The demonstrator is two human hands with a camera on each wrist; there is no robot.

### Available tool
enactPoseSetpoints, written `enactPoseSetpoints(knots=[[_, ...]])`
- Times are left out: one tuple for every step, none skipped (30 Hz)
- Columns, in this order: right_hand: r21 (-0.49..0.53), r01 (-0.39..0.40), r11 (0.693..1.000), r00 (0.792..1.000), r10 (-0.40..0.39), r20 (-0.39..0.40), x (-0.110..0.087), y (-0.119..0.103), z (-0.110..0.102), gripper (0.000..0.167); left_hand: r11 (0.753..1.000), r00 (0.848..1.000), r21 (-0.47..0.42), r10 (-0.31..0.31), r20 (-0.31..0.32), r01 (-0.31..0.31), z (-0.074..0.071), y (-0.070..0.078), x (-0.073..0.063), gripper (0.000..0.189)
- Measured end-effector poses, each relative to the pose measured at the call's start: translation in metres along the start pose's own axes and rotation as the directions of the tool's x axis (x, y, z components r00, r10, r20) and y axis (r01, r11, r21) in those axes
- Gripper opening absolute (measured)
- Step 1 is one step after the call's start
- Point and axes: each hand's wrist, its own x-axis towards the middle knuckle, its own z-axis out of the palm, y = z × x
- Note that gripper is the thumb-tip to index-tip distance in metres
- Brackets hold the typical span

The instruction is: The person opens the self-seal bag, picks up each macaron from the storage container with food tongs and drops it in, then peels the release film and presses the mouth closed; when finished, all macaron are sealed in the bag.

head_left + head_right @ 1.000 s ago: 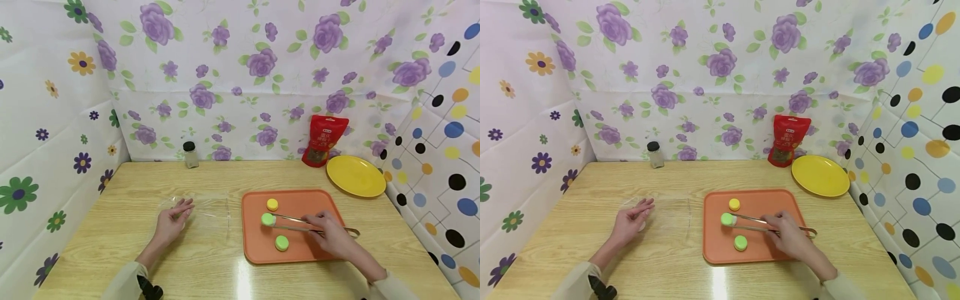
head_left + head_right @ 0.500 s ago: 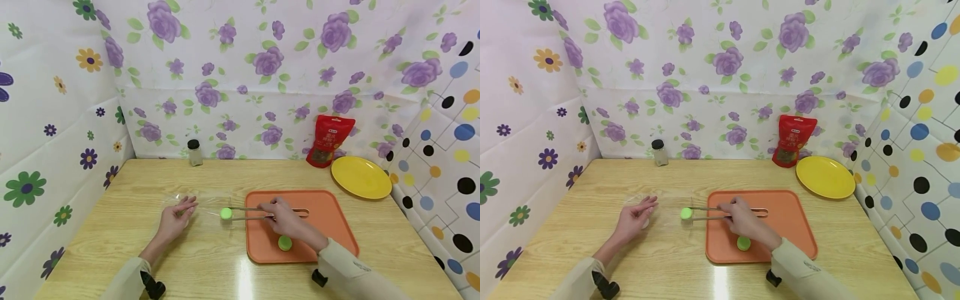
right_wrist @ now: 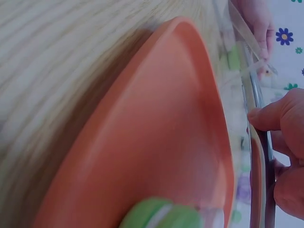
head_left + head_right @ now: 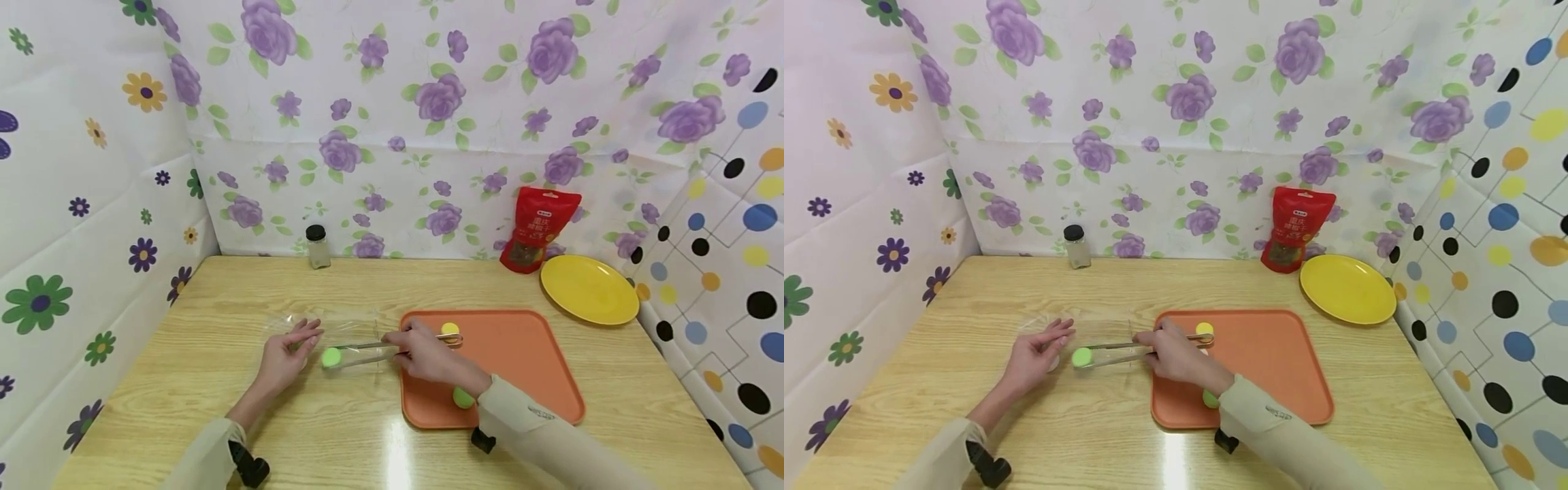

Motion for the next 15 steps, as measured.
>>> enactPoseSetpoints(knots=[[-0.002, 0.001, 1.0, 1.0, -0.001, 0.001, 0.002, -0.001, 0.001, 0.033, 1.0, 1.0, -0.006, -0.001, -0.001, 0.001, 0.0, -0.005, 0.001, 0.016], [-0.006, 0.005, 1.0, 1.0, -0.005, 0.004, 0.004, -0.002, 0.002, 0.032, 1.0, 1.0, -0.008, -0.003, -0.002, 0.003, 0.0, -0.01, 0.001, 0.016], [-0.002, 0.003, 1.0, 1.0, -0.003, 0.01, 0.006, -0.003, 0.003, 0.032, 1.0, 1.0, -0.008, -0.005, -0.004, 0.005, 0.001, -0.015, 0.002, 0.016], [-0.001, 0.007, 1.0, 1.0, -0.007, 0.013, 0.008, -0.004, 0.005, 0.032, 1.0, 1.0, -0.007, -0.003, -0.008, 0.003, 0.001, -0.021, 0.003, 0.016], [-0.001, 0.016, 1.0, 1.0, -0.016, 0.014, 0.009, -0.004, 0.006, 0.031, 1.0, 1.0, -0.01, 0.0, -0.01, 0.0, 0.001, -0.026, 0.003, 0.016], [0.001, 0.016, 1.0, 1.0, -0.016, 0.018, 0.01, -0.004, 0.007, 0.031, 1.0, 1.0, -0.011, 0.005, -0.013, -0.005, 0.001, -0.03, 0.003, 0.016], [0.006, 0.013, 1.0, 1.0, -0.013, 0.025, 0.011, -0.005, 0.008, 0.031, 1.0, 1.0, -0.011, 0.01, -0.013, -0.01, 0.001, -0.031, 0.003, 0.016], [0.007, 0.013, 1.0, 0.999, -0.013, 0.03, 0.012, -0.005, 0.009, 0.03, 1.0, 1.0, -0.013, 0.017, -0.014, -0.017, 0.001, -0.032, 0.003, 0.016], [0.015, 0.014, 1.0, 0.999, -0.014, 0.034, 0.013, -0.006, 0.01, 0.031, 1.0, 1.0, -0.015, 0.024, -0.014, -0.025, 0.001, -0.033, 0.003, 0.016], [0.017, 0.017, 1.0, 0.999, -0.018, 0.035, 0.014, -0.006, 0.011, 0.031, 0.999, 0.999, -0.016, 0.032, -0.014, -0.032, 0.001, -0.034, 0.003, 0.016], [0.022, 0.021, 1.0, 0.999, -0.022, 0.037, 0.015, -0.007, 0.012, 0.031, 0.999, 0.999, -0.018, 0.034, -0.015, -0.035, 0.001, -0.034, 0.003, 0.016], [0.025, 0.023, 0.999, 0.999, -0.024, 0.039, 0.016, -0.007, 0.013, 0.031, 0.999, 0.999, -0.018, 0.035, -0.015, -0.035, 0.001, -0.034, 0.002, 0.016], [0.031, 0.022, 0.999, 0.999, -0.023, 0.044, 0.017, -0.008, 0.014, 0.031, 0.999, 0.999, -0.016, 0.032, -0.016, -0.032, 0.001, -0.034, 0.002, 0.016], [0.039, 0.02, 0.999, 0.999, -0.022, 0.047, 0.018, -0.008, 0.015, 0.031, 1.0, 1.0, -0.014, 0.025, -0.017, -0.025, 0.001, -0.034, 0.003, 0.016], [0.049, 0.015, 0.999, 0.998, -0.018, 0.053, 0.019, -0.009, 0.015, 0.031, 1.0, 1.0, -0.012, 0.018, -0.019, -0.018, 0.001, -0.034, 0.003, 0.016]])
